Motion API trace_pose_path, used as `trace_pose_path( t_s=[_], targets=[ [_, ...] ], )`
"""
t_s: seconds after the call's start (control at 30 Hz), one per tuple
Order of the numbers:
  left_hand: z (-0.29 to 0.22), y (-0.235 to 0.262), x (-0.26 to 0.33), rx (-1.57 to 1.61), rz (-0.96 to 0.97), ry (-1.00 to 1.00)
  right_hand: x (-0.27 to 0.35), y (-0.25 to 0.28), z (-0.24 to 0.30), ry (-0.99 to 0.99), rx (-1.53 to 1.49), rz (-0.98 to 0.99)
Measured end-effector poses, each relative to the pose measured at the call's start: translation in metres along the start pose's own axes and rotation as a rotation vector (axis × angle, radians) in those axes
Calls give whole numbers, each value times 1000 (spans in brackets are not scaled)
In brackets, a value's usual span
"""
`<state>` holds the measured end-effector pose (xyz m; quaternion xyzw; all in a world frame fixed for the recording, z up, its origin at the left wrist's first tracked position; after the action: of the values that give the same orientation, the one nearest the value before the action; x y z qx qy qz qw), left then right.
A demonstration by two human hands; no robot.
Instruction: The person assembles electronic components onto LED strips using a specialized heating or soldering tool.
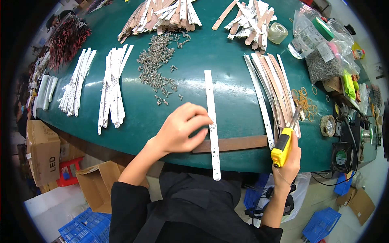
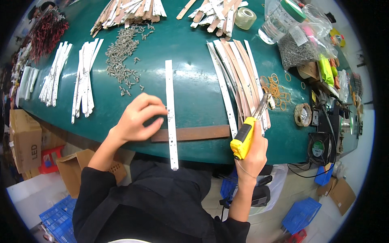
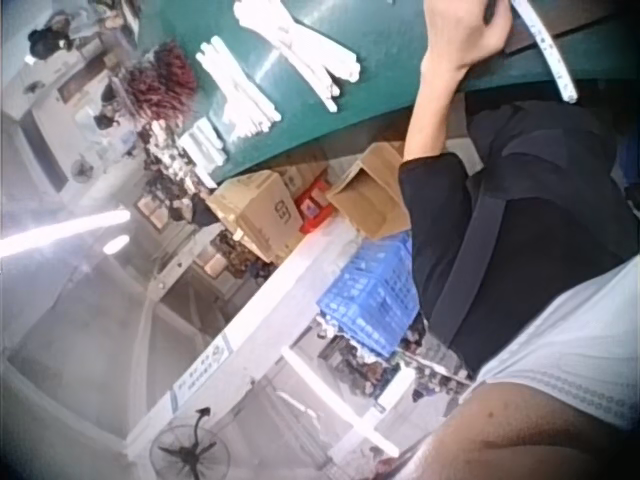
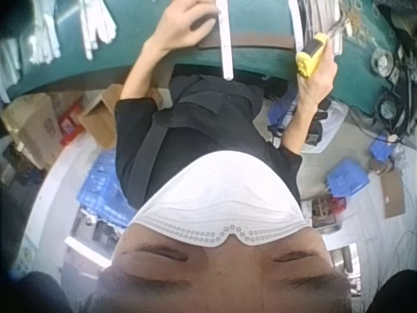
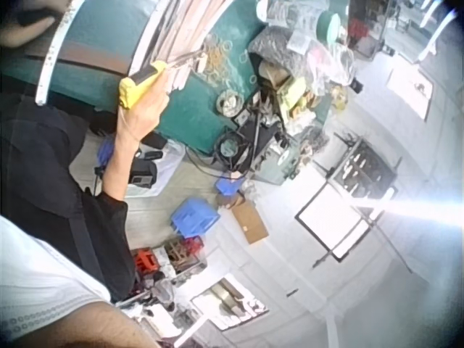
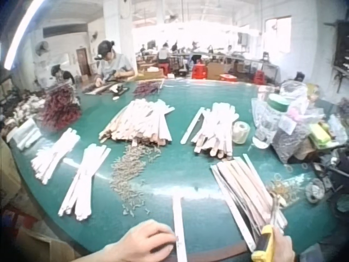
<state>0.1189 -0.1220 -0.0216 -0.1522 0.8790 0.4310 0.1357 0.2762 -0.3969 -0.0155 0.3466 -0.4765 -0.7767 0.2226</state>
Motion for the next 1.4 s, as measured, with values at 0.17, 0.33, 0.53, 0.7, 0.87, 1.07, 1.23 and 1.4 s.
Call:
trace_pose_path(
  t_s=[0.17, 0.33, 0.53, 0.7, 0.87, 1.07, 1.23, 1.4],
  targets=[
    [-32, -1, 3, 86, 341, -347, 1, 17, 8, -148, -223, -197],
    [-35, -25, 15, -148, 331, -473, -2, 18, 13, -176, -331, -246],
    [-45, -2, 12, -226, 153, -548, -4, 5, 20, 4, -92, -18],
    [-32, 45, 21, -466, -19, -398, -10, -7, 18, 7, -43, 26],
    [18, 90, 53, -677, -68, -14, -13, -3, 18, 6, -45, -15],
    [55, 117, 86, -684, 17, 199, -11, 18, 52, 8, -280, -153],
    [34, 106, 71, -566, -80, 338, -10, 2, 62, 38, -341, -79],
    [-7, 44, 25, -103, 25, 132, -13, 18, 43, -183, -325, -368]
  ],
)
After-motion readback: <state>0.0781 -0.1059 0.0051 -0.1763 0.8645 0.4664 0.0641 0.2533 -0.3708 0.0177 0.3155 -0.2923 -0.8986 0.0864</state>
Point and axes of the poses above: each hand's wrist, its own x-axis away from the middle knuckle, its own y-axis out of the back of the hand, z = x × y, the point moved 2 cm from there along -x, towards the middle knuckle, and after that the axes turned 6 degrees about z, right-handed, at the moved point
